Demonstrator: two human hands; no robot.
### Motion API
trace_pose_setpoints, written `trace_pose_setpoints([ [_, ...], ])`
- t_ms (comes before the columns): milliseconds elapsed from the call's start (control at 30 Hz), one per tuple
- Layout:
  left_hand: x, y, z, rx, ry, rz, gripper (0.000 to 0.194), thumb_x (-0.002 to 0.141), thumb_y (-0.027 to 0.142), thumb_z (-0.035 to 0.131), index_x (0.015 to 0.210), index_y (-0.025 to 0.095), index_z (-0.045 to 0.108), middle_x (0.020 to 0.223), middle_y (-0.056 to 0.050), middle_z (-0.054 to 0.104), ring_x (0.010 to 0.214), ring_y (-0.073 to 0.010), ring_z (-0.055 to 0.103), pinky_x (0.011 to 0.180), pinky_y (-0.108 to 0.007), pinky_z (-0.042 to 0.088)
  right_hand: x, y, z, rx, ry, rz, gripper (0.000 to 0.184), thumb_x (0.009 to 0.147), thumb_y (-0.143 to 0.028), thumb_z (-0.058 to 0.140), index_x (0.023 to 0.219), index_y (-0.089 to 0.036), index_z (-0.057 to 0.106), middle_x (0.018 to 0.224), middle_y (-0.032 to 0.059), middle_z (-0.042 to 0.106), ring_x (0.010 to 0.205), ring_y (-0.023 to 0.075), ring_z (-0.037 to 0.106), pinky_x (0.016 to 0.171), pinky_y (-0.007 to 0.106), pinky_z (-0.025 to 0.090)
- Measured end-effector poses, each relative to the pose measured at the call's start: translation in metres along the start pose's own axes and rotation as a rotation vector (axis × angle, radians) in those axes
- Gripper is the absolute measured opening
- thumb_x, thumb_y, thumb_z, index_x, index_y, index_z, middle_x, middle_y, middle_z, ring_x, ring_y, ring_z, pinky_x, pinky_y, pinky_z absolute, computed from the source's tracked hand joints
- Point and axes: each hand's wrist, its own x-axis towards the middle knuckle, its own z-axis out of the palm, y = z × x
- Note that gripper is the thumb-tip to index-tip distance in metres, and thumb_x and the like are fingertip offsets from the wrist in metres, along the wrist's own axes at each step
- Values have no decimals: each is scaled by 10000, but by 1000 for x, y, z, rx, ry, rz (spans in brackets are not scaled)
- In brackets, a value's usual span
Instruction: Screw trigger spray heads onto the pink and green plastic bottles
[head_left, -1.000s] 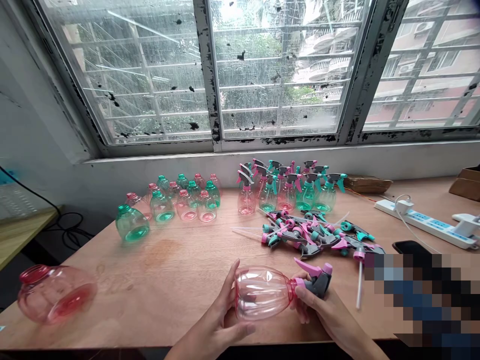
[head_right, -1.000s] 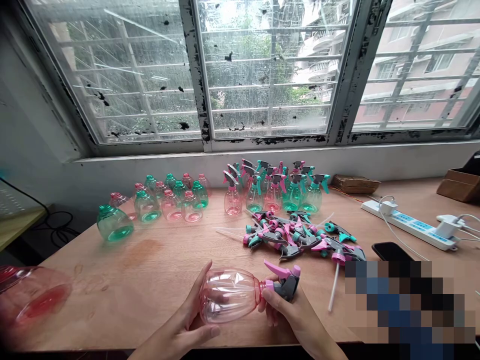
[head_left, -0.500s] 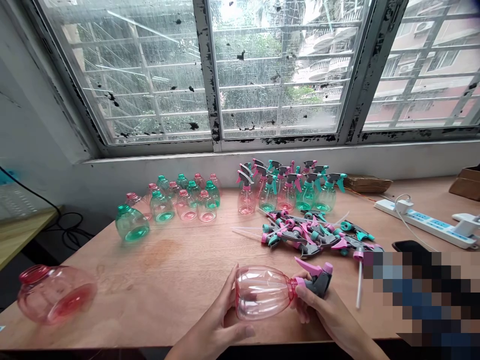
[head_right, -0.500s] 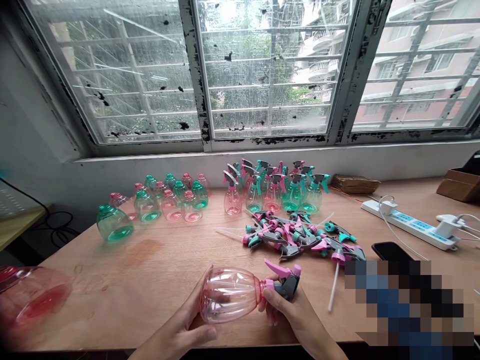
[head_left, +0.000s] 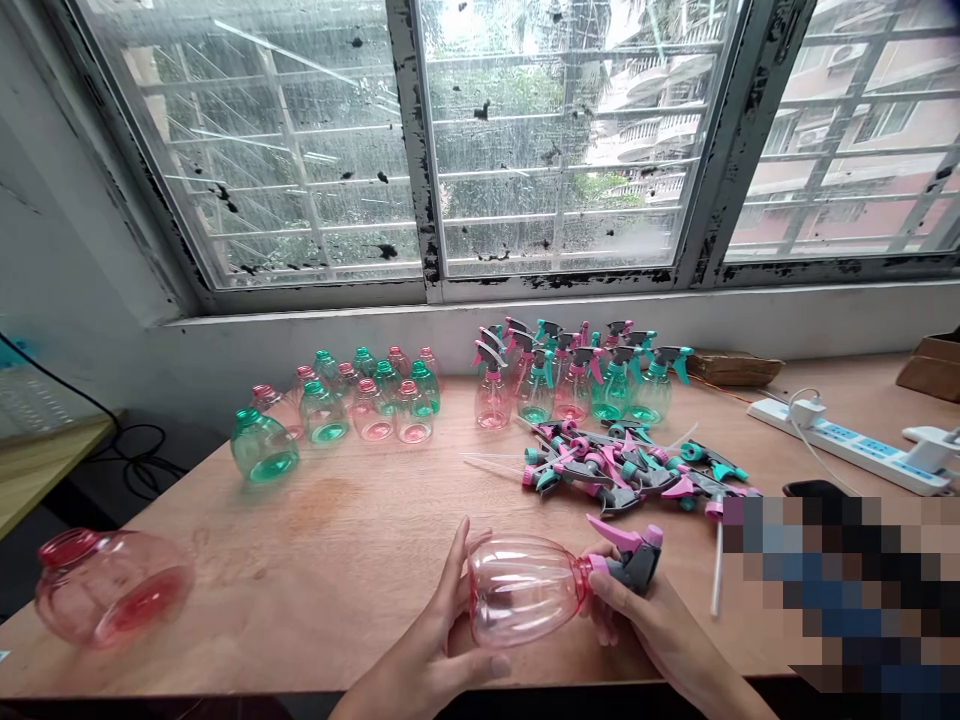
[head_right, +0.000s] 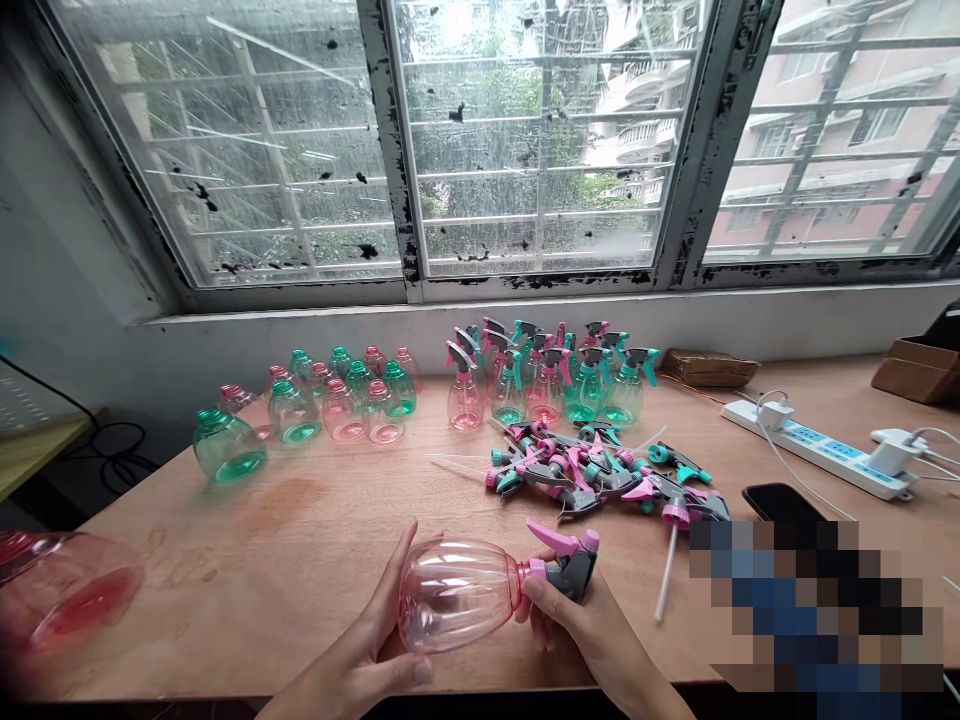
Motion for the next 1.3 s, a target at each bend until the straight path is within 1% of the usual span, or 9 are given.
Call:
trace_pose_setpoints([
  [100,-1,-1,-1,-1,-4,-29,1015,856,356,762,1574,410,46,1688,-50,75,1486,-346,279,1226,-546,196,0,-1,1,1,0,1,315,865,-462,748,875,-180,609,572,-25,677,466,118,569,466,227,425],
  [200,-1,2,1,-6,-5,-29,972,853,353,767,1569,418,113,1680,-48,104,1435,-332,364,1209,-521,259,0,-1,1,0,-6,0,314,865,-460,748,863,-179,608,568,-27,674,461,113,566,463,221,425],
  [367,0,5,3,16,20,-6,981,881,310,746,1559,460,54,1640,-54,209,1412,-293,404,1190,-473,296,0,0,0,0,-5,-5,302,868,-451,747,871,-180,614,576,-26,680,464,118,568,463,228,434],
  [500,1,0,1,-1,-18,34,1060,841,340,785,1558,460,14,1647,-65,176,1396,-315,428,1187,-498,296,0,1,0,8,-3,-13,321,851,-461,761,895,-175,623,601,-14,697,461,121,567,458,236,443],
  [733,-2,1,-1,-23,2,-42,957,870,381,747,1568,423,94,1668,-26,181,1516,-304,221,1249,-493,150,-1,0,1,16,-4,-6,337,836,-464,782,892,-183,603,585,-23,694,463,108,556,467,225,415],
  [933,-1,5,1,-11,-6,-21,1027,850,349,776,1565,441,45,1646,-58,222,1384,-308,442,1187,-488,313,-1,0,-1,11,-20,-2,328,829,-468,783,851,-168,651,572,-8,684,473,115,538,484,243,414],
  [1067,-2,8,2,39,24,-12,988,889,311,734,1560,458,25,1636,-49,238,1416,-292,402,1202,-479,274,0,2,-3,-15,-33,-12,309,837,-458,776,834,-170,664,578,-8,669,488,124,546,490,249,420],
  [1200,-1,4,0,57,-25,-2,1029,893,310,727,1551,465,-49,1650,-59,180,1393,-299,429,1190,-507,292,0,4,-5,-23,-60,-7,314,841,-460,771,805,-167,665,576,-4,658,490,127,544,487,255,417],
  [1300,-1,-3,-4,30,-39,-13,1071,867,335,756,1549,462,-60,1668,-48,132,1450,-317,346,1205,-514,263,0,6,-7,-9,-56,-8,310,830,-457,783,827,-172,660,582,-7,662,492,134,559,485,259,422],
])
